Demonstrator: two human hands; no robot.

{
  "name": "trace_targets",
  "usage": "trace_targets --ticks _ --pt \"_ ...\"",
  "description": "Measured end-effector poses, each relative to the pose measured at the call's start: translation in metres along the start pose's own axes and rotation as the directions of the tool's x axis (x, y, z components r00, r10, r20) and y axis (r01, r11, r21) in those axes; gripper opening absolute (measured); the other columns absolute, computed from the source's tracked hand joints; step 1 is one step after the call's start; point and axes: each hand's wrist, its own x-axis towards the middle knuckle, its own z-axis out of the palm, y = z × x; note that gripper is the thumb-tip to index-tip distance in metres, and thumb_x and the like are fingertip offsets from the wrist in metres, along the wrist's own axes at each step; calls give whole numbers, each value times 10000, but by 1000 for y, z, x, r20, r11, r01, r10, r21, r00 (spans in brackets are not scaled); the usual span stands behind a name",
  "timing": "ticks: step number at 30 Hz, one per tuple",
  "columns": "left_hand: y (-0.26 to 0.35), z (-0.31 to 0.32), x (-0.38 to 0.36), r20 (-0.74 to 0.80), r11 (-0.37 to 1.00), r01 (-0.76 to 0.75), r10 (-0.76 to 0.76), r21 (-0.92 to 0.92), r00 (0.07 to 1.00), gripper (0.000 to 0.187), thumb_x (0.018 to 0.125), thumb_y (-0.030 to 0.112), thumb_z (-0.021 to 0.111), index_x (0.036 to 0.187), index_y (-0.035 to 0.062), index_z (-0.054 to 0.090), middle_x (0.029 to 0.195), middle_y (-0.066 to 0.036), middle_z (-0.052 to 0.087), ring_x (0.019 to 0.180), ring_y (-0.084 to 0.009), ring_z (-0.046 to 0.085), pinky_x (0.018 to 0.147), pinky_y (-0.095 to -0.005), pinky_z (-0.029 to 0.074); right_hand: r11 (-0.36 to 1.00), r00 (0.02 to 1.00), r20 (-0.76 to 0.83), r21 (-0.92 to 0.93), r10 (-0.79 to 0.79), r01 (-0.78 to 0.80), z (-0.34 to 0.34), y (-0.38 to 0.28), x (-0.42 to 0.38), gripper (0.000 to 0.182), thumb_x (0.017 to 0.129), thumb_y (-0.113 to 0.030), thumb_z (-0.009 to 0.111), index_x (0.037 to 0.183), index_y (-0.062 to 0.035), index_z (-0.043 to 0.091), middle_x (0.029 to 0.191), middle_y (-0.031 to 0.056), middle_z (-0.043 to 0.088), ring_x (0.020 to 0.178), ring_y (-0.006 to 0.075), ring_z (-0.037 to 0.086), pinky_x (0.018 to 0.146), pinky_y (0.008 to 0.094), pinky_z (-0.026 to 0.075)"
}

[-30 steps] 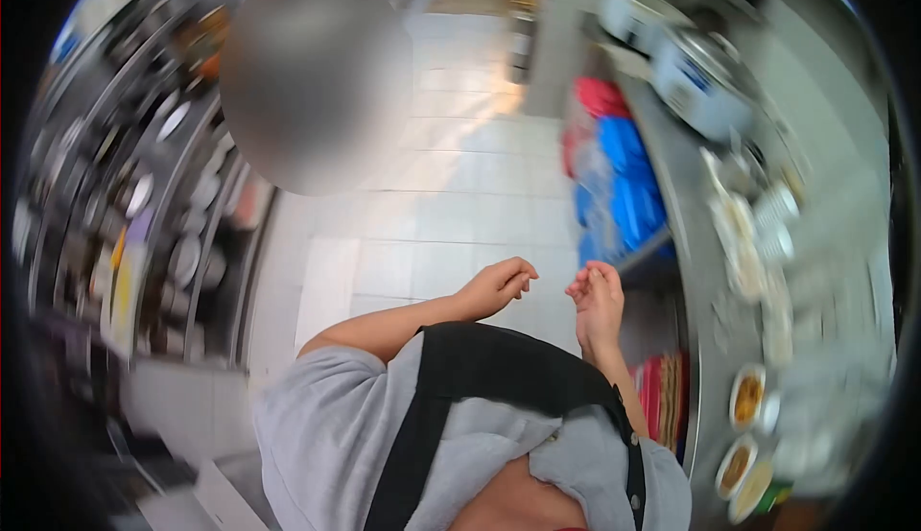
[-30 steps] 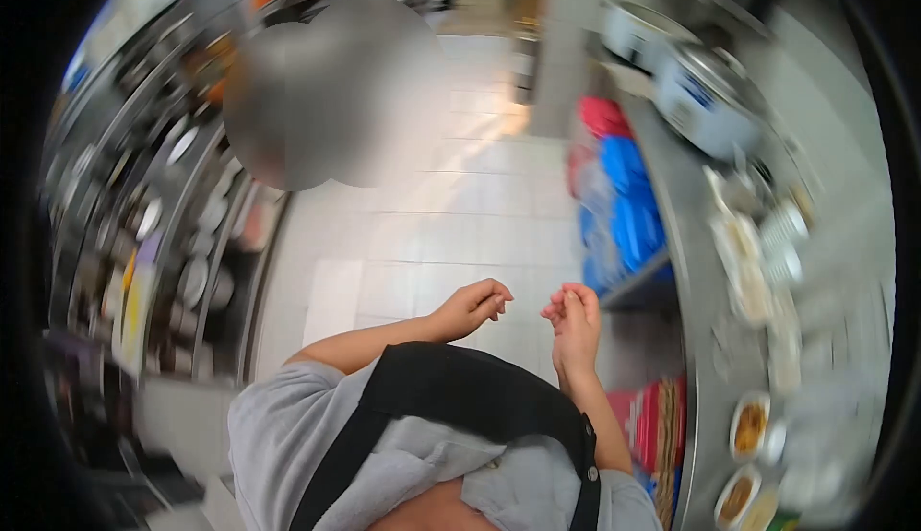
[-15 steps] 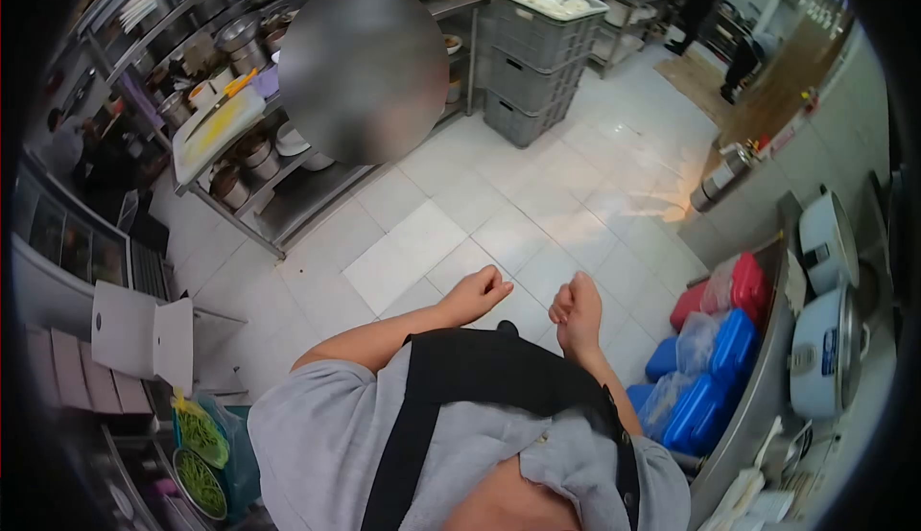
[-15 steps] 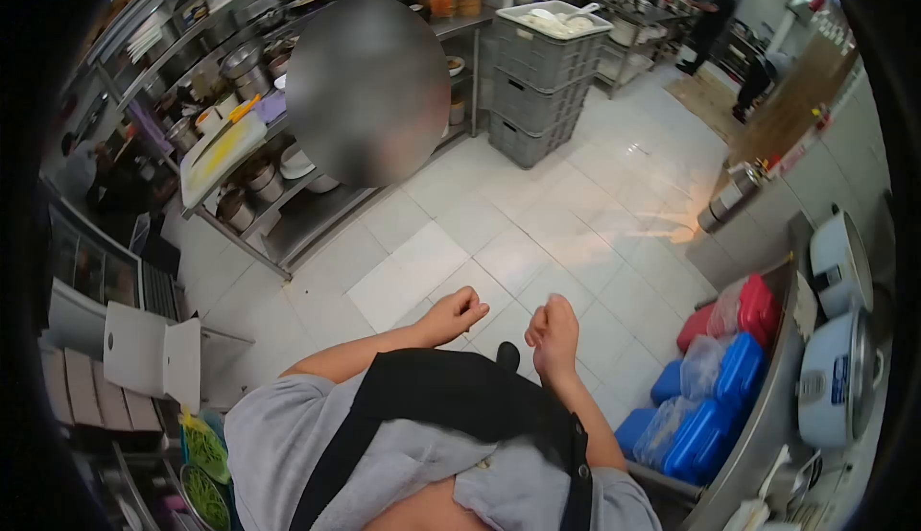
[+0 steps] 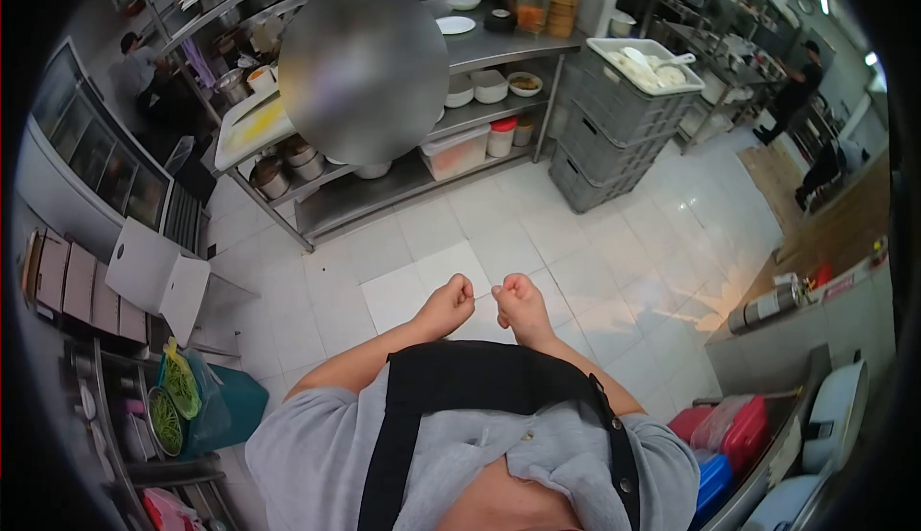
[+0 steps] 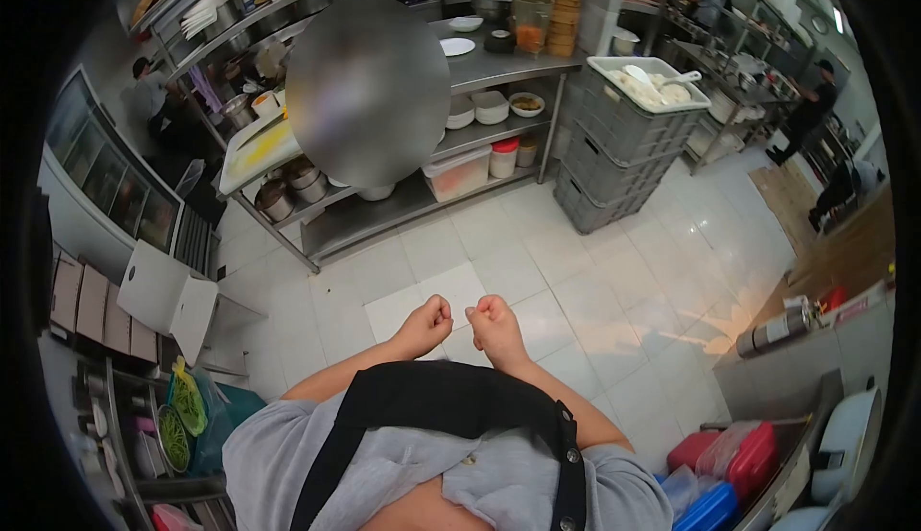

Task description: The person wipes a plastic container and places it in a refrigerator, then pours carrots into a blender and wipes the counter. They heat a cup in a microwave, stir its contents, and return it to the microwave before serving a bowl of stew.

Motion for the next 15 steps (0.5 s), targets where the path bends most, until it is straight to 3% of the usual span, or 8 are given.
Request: trace_targets --ticks 4,5,9,12,15 --pt "-22 -34 40 -68 993 70 -64 91 996 198 842 125 578 841 62 390 656 -19 436 602 -112 390 538 -285 354 999 1000 26 -39 15 -14 0 -9 62 188 899 -147 579 823 -79 421 576 -25 412 432 65 375 384 229 310" --pt "-30 -45 51 -100 989 18 -3 146 995 192 853 154 559 825 44 405 620 -116 480 562 -224 457 547 -357 397 999 1000 13 -50 3 -2 0 -11 77 198 902 -155 578 808 -81 420 567 -28 406 430 63 368 383 229 306" --pt "-51 -87 101 -67 991 51 -43 123 997 322 883 189 597 678 62 385 584 -11 392 573 -103 334 500 -301 329 998 999 40 -66 -12 15 15 -35 140 279 943 -233 528 735 -98 400 543 -28 381 428 56 333 390 234 295" --pt "-50 -110 139 58 989 133 -137 71 989 360 911 250 561 662 31 419 581 -93 460 543 -187 384 518 -351 364 1000 997 75 -10 24 -23 35 -54 188 340 963 -285 484 691 -97 404 553 -18 396 422 65 330 390 246 294" --pt "-53 -130 180 109 993 118 -119 18 987 384 937 273 535 658 21 454 619 -97 485 571 -195 424 561 -342 390 995 995 84 -77 -54 61 59 -56 239 386 976 -310 452 670 -74 451 558 -6 413 477 92 393 477 252 363"
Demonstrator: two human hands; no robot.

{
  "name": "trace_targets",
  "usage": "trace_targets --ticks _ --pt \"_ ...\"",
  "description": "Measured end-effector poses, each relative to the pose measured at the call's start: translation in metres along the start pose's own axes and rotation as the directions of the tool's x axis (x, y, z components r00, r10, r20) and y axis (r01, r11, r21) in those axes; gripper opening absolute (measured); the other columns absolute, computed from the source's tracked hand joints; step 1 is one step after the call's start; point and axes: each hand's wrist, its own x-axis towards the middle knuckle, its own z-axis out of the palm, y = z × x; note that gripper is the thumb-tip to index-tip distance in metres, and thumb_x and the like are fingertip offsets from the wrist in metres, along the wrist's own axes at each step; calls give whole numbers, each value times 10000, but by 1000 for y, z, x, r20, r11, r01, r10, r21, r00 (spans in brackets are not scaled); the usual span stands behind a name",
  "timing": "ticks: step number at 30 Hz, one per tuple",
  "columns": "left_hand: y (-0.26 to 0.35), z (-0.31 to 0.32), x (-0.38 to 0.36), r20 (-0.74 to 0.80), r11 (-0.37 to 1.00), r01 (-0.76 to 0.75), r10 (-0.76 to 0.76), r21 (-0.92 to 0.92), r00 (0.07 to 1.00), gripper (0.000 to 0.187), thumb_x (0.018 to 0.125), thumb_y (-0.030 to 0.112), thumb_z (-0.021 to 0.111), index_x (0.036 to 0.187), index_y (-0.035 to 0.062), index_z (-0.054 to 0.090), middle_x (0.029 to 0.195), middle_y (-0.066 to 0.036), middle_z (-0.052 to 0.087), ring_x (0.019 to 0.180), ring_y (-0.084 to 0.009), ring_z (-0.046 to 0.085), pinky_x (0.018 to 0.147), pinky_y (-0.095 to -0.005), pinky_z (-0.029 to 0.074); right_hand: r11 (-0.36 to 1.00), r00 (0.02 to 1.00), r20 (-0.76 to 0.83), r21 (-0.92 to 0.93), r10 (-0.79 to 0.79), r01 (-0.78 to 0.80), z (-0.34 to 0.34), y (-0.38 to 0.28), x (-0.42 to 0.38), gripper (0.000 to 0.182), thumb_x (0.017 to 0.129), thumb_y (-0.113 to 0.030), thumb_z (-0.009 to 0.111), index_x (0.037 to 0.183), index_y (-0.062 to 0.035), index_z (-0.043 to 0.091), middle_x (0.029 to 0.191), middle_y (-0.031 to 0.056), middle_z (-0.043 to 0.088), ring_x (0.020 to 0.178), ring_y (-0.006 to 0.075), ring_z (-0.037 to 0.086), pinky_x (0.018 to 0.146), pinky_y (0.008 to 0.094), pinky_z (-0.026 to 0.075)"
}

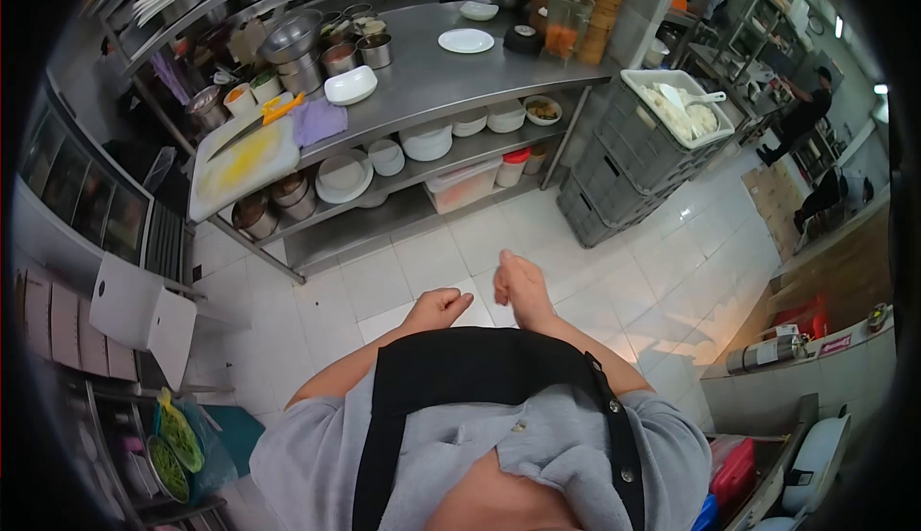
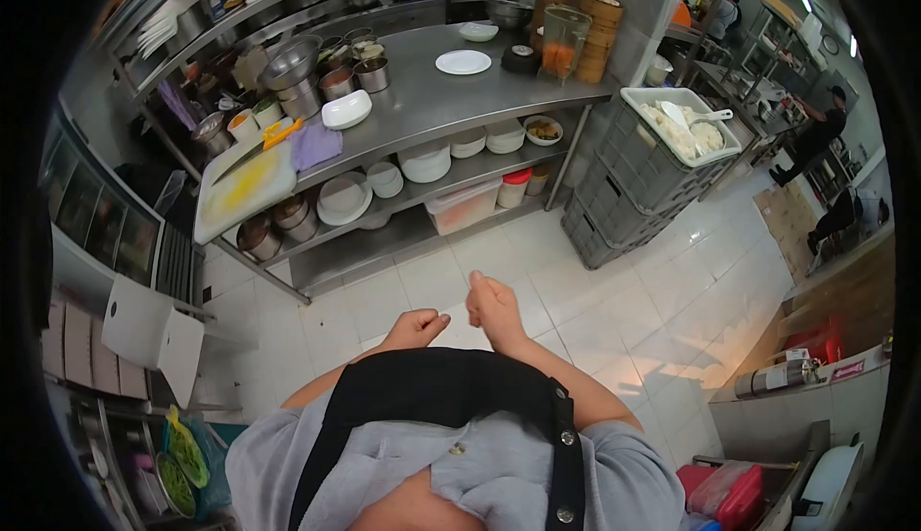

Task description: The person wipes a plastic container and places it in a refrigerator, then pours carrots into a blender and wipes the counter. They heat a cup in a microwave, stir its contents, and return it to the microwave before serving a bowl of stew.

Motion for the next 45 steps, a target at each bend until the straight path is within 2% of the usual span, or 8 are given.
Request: trace_targets --ticks 4,8,10,12,21,27,36,45 --pt "-3 -24 41 -188 941 -339 328 -26 926 267 907 207 543 720 19 517 734 -113 523 690 -251 506 664 -353 419 980 961 245 -116 -129 161 15 20 61 338 983 -284 443 795 -23 547 760 27 531 769 125 514 770 266 413" --pt "33 -65 66 -168 704 -656 706 272 688 155 834 158 592 752 37 538 817 -114 548 780 -299 533 713 -376 424 998 978 207 -56 -15 27 27 18 110 317 995 -302 402 1066 -15 515 1027 67 558 965 132 517 854 271 421" --pt "52 -78 89 -117 572 -741 812 351 572 163 788 160 640 717 57 536 801 -102 562 792 -299 547 706 -381 433 999 894 448 -28 29 -18 28 14 141 385 1000 -352 344 1150 -28 488 1105 98 550 1041 167 523 913 292 413" --pt "58 -87 114 -103 545 -727 824 419 558 180 785 161 646 684 57 538 758 -101 563 766 -299 558 679 -383 440 944 797 556 66 235 -325 33 -2 164 464 998 -393 284 1238 -33 451 1169 129 549 1113 194 521 956 293 404" --pt "82 -122 245 -163 583 -638 789 503 593 210 806 160 630 649 44 551 687 -120 561 654 -312 553 600 -391 436 976 733 660 -214 166 -28 -9 -42 322 396 968 -341 408 1046 -4 602 1084 118 600 1031 167 543 903 287 423" --pt "82 -133 300 -174 616 -578 750 535 638 185 809 154 636 673 47 569 724 -120 586 700 -314 573 623 -395 446 965 654 716 -244 245 -94 -29 -39 393 310 956 -246 466 1064 10 603 1037 92 619 973 136 558 869 262 439" --pt "70 -168 345 -126 677 -535 671 505 731 125 786 135 651 731 39 591 767 -113 605 743 -309 593 642 -397 465 887 710 631 -461 313 19 -27 -46 449 297 952 -235 495 1052 10 629 951 77 650 900 105 575 801 249 466" --pt "58 -240 413 -81 546 -612 780 573 620 147 728 166 697 693 60 601 731 -92 612 700 -285 590 617 -396 470 837 884 465 -468 -42 285 2 -48 513 291 922 -270 515 1019 -33 655 883 127 677 785 190 641 710 316 496"
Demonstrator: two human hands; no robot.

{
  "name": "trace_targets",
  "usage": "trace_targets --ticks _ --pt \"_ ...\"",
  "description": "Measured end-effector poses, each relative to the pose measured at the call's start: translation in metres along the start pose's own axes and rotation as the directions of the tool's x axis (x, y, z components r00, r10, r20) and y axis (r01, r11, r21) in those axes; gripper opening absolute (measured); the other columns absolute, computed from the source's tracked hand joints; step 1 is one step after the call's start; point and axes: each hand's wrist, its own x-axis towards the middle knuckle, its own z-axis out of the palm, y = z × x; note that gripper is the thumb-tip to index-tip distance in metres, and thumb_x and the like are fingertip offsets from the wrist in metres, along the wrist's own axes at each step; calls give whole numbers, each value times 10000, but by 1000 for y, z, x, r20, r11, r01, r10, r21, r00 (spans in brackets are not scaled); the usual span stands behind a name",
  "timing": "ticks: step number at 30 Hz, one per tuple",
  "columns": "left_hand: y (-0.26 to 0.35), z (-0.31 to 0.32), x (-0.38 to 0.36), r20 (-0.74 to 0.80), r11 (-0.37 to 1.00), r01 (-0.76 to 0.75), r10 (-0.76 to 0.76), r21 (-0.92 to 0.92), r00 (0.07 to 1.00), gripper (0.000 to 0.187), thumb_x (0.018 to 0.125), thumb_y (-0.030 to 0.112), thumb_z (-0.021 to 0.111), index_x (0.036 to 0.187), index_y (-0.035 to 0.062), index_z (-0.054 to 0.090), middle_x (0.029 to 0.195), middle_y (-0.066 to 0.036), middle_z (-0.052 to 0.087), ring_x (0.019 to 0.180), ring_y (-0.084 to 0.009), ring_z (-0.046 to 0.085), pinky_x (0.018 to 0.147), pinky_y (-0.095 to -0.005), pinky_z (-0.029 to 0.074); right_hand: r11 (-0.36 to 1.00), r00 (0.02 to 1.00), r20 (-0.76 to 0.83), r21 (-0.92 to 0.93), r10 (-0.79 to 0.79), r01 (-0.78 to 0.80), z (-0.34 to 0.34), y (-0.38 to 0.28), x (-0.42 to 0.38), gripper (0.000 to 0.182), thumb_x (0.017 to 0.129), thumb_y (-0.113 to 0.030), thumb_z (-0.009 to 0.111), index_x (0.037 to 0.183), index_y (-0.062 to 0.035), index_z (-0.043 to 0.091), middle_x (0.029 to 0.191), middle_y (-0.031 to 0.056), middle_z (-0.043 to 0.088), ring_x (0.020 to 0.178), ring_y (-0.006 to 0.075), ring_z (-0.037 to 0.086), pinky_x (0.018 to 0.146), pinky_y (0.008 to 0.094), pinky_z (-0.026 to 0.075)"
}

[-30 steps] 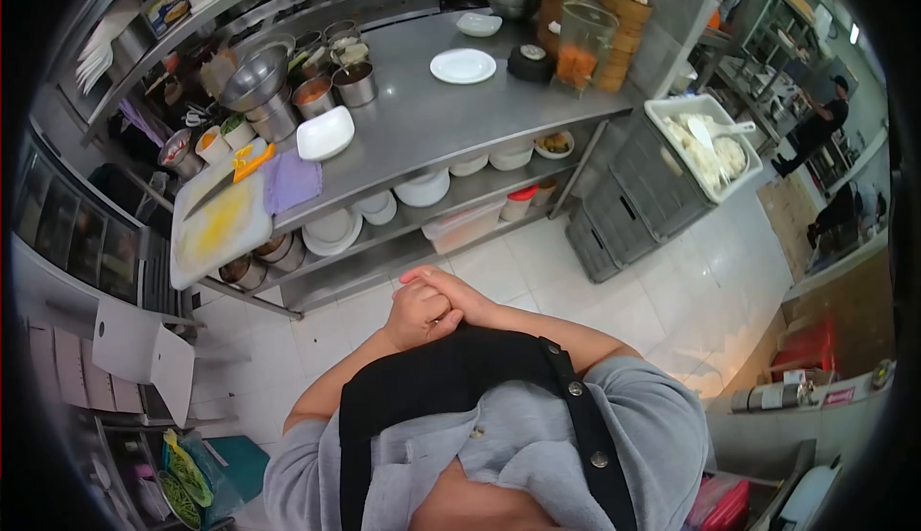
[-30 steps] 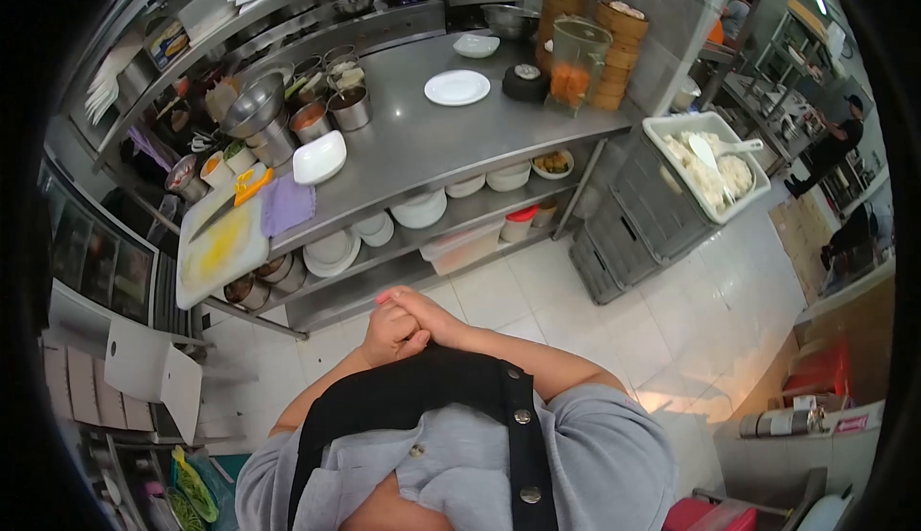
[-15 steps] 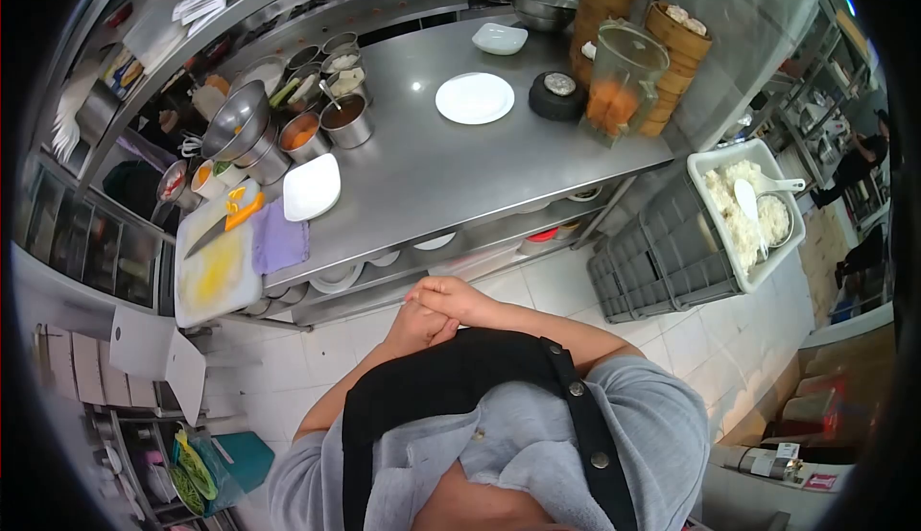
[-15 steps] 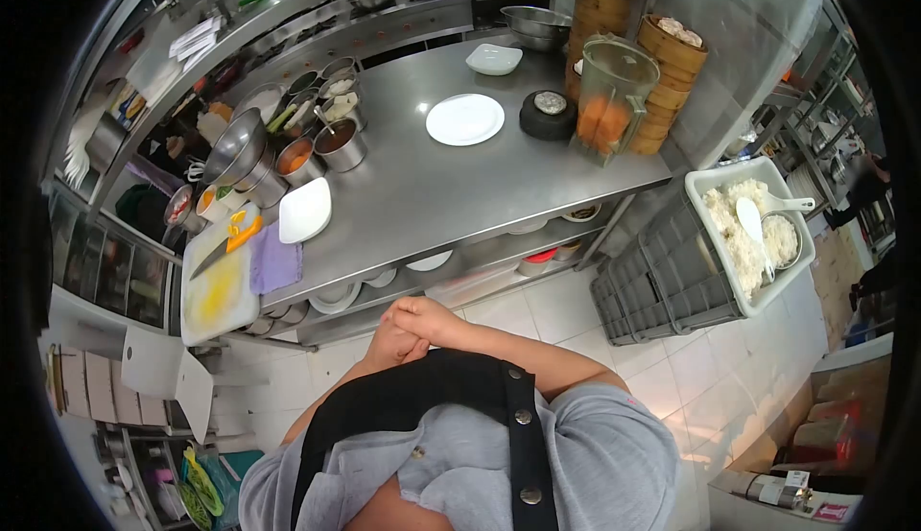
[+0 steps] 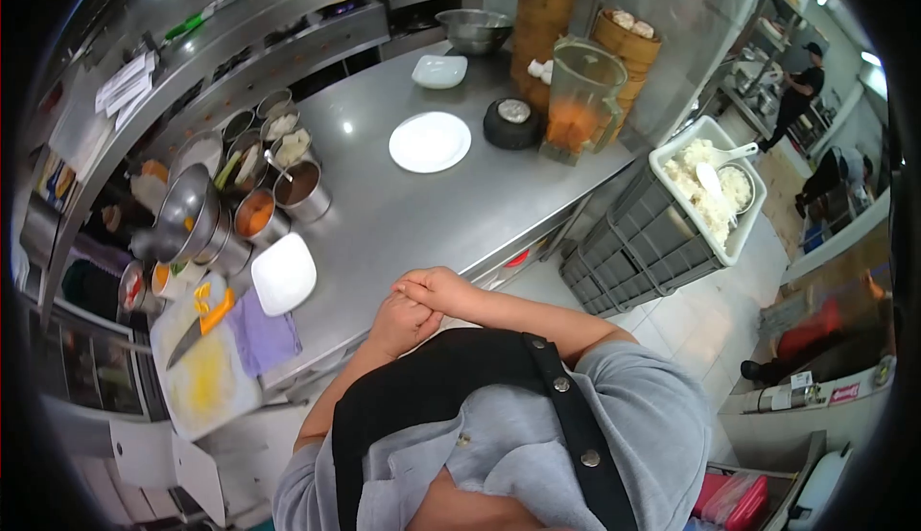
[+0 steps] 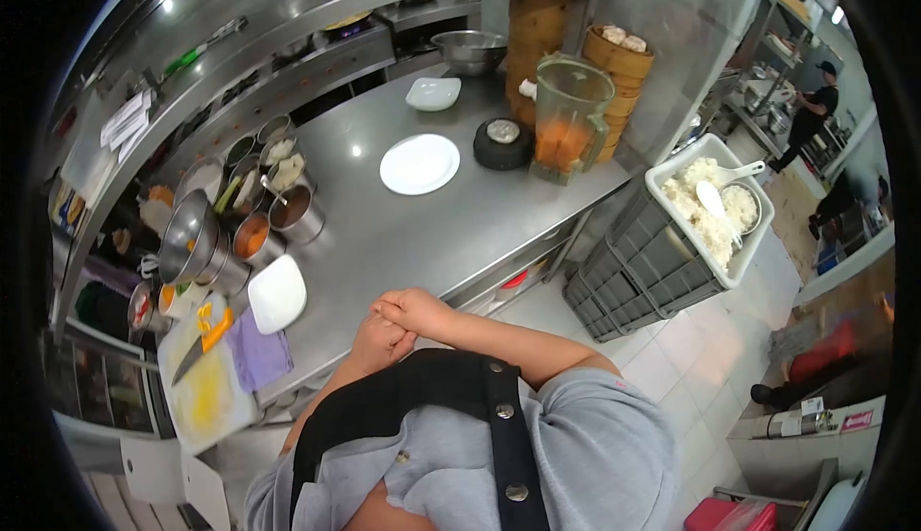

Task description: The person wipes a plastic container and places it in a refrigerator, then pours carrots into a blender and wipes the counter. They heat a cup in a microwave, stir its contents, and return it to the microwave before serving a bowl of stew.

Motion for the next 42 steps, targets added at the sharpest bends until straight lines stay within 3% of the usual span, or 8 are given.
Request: trace_targets --ticks 6,10,23,28,30,34,36,42 --pt "-56 1 -6 31 980 200 -199 -25 980 303 770 222 687 590 61 505 607 -90 542 547 -279 506 508 -395 403 957 967 -194 -269 -164 109 -7 9 30 302 935 -267 525 788 -11 586 701 126 577 650 124 549 603 318 453" --pt "-90 30 -28 11 801 535 -553 -269 833 412 889 259 584 583 22 443 518 -116 446 460 -259 402 467 -377 337 992 976 -212 -124 -43 17 -20 64 36 389 935 -255 523 648 -3 450 555 96 394 538 126 358 504 328 359" --pt "-83 45 -18 -61 588 686 -776 -429 627 398 945 212 508 612 46 367 574 42 329 561 -73 306 489 -287 278 962 990 -135 265 -34 70 -60 31 43 406 933 -277 534 605 -84 392 527 -32 374 498 81 316 452 292 303" --pt "-81 56 -14 -98 555 665 -799 -500 593 392 940 209 517 621 50 353 574 41 298 566 -73 282 491 -285 272 462 998 -42 887 45 17 -119 -12 41 385 951 -337 493 645 -133 380 520 -40 297 429 71 256 415 255 223" --pt "-77 52 -19 -126 591 672 -785 -447 606 395 937 209 522 622 50 346 574 38 292 565 -77 279 489 -288 272 162 1000 9 987 -4 -8 -136 -20 39 398 963 -404 434 671 -135 411 500 -53 223 409 85 194 414 243 193" --pt "-80 57 -19 -167 689 647 -715 -326 679 413 926 207 542 610 28 346 556 -6 286 550 -96 277 475 -304 281 -62 983 120 990 -140 -129 -158 -29 31 345 971 -437 386 855 -150 539 473 -75 211 403 85 207 410 246 218" --pt "-78 59 -17 -182 715 645 -696 -269 695 415 912 201 560 600 8 369 535 -51 287 529 -122 276 465 -322 290 -10 962 190 981 -196 -196 -155 -29 33 352 981 -433 363 930 -142 555 469 -68 222 402 83 215 412 251 232" --pt "-35 27 -24 -375 788 557 -615 -263 693 216 851 136 609 730 40 457 662 -51 422 590 -150 399 532 -303 358 822 915 393 547 -87 -157 -81 -40 49 330 980 -347 399 1133 -87 533 662 -9 440 549 76 370 531 233 349"
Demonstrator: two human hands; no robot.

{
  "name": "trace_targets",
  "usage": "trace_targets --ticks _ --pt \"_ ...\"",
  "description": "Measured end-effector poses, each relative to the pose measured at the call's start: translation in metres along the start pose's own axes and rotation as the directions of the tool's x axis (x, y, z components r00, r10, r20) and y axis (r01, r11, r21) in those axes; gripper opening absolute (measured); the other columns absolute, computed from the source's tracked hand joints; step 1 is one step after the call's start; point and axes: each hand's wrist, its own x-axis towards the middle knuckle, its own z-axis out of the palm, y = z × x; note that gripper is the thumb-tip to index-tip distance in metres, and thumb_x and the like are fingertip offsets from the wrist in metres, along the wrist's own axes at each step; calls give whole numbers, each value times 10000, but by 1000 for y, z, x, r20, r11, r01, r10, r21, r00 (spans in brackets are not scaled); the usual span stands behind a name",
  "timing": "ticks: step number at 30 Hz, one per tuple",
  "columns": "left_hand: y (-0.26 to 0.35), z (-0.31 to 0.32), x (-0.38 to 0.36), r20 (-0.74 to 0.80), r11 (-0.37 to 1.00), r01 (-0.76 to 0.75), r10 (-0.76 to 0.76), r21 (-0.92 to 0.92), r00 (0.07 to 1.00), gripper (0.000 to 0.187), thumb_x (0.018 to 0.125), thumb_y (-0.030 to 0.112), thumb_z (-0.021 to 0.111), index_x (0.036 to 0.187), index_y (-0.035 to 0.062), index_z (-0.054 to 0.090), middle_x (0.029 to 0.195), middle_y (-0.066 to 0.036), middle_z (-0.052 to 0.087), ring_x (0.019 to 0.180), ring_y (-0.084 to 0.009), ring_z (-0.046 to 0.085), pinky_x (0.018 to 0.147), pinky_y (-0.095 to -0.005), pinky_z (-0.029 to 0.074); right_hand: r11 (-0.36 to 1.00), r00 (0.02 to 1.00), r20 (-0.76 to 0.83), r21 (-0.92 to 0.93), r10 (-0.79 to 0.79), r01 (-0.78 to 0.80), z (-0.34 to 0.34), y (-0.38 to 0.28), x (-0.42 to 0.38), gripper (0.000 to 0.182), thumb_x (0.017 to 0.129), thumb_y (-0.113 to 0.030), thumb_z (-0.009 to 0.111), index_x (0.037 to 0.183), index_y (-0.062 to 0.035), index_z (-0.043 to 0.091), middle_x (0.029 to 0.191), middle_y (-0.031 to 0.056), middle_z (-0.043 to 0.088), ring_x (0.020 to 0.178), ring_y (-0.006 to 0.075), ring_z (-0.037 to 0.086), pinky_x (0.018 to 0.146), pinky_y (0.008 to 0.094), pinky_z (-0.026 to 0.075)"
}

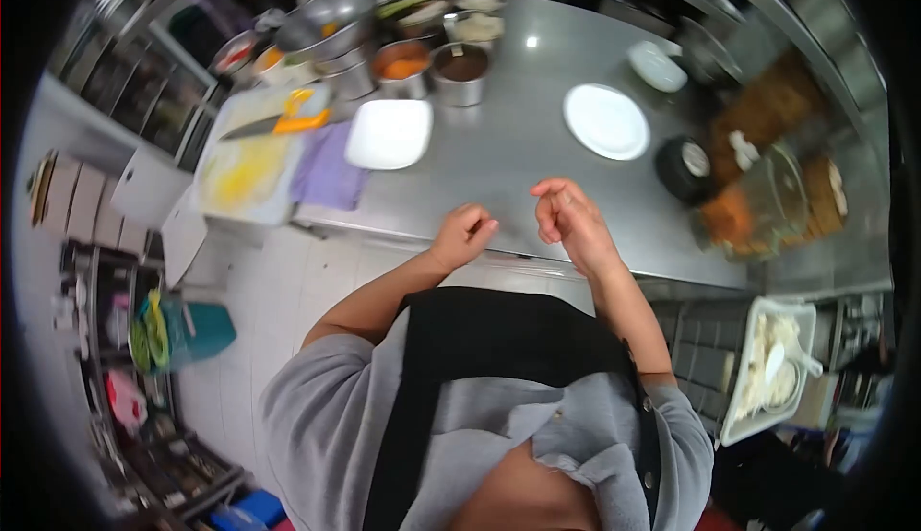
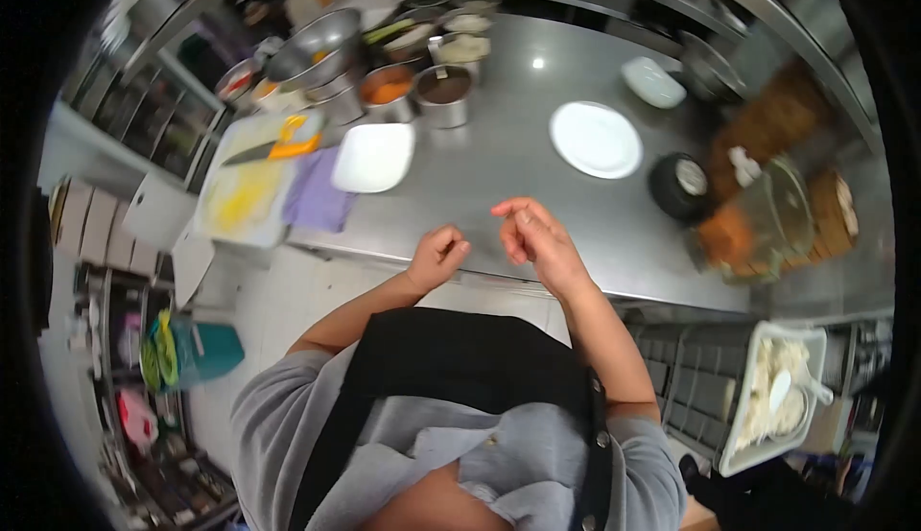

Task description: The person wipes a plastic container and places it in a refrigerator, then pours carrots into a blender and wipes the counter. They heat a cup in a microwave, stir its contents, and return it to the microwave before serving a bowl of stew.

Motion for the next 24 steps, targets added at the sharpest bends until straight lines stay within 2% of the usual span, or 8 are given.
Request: trace_targets --ticks 4,6,9,12,14,18,22,24 --pt "-6 -84 -20 -238 942 -269 313 200 920 166 809 88 632 888 55 489 823 -96 516 681 -219 499 582 -324 430 934 961 179 -326 213 -146 59 36 40 404 948 -293 463 1314 -122 450 800 6 530 691 92 474 644 238 425" --pt "-31 -133 -28 -385 946 -197 287 258 877 135 849 67 560 946 44 469 906 -97 489 793 -212 477 713 -322 422 887 926 246 -433 285 -158 99 60 66 445 942 -327 482 1339 -131 430 804 25 553 721 114 507 668 264 445" --pt "-58 -203 -26 -523 973 -75 182 219 833 118 917 84 481 1024 37 465 962 -71 476 859 -166 464 818 -300 408 683 925 277 -730 259 28 154 97 115 521 921 -358 501 1376 -137 378 900 165 635 839 281 613 733 404 477" --pt "-73 -251 -19 -464 994 45 7 102 886 184 950 133 432 1086 16 474 1028 -101 504 953 -184 487 885 -316 398 351 976 24 -935 216 -54 209 136 167 495 897 -339 516 1329 -116 422 865 196 656 782 326 648 664 438 491" --pt "-82 -261 -13 -372 996 87 -83 -5 925 251 959 163 403 1135 1 480 1091 -136 524 1034 -223 496 944 -345 380 261 953 -146 -941 266 -216 231 159 201 411 888 -334 501 1215 -86 483 863 191 661 824 338 649 656 456 492" --pt "-122 -265 -16 -243 935 328 -289 137 926 387 977 247 403 1242 -27 468 1233 -189 522 1153 -284 486 1001 -363 354 248 957 -195 -937 216 -247 229 195 230 307 889 -257 480 1098 -36 526 920 191 658 850 348 648 680 459 504" --pt "-125 -264 -9 -257 904 351 -288 244 922 443 973 270 416 1285 -43 442 1310 -221 479 1205 -331 454 1026 -379 334 231 953 -260 -928 157 -292 240 199 227 257 893 -184 449 1054 -13 554 991 204 642 902 360 635 721 435 511" --pt "-136 -265 -8 -260 892 336 -262 302 929 455 972 267 414 1297 -51 428 1334 -234 456 1221 -345 441 1038 -388 322 345 951 -282 -886 130 -310 238 204 219 231 873 -171 475 1017 -20 574 991 206 635 891 363 629 722 434 507"
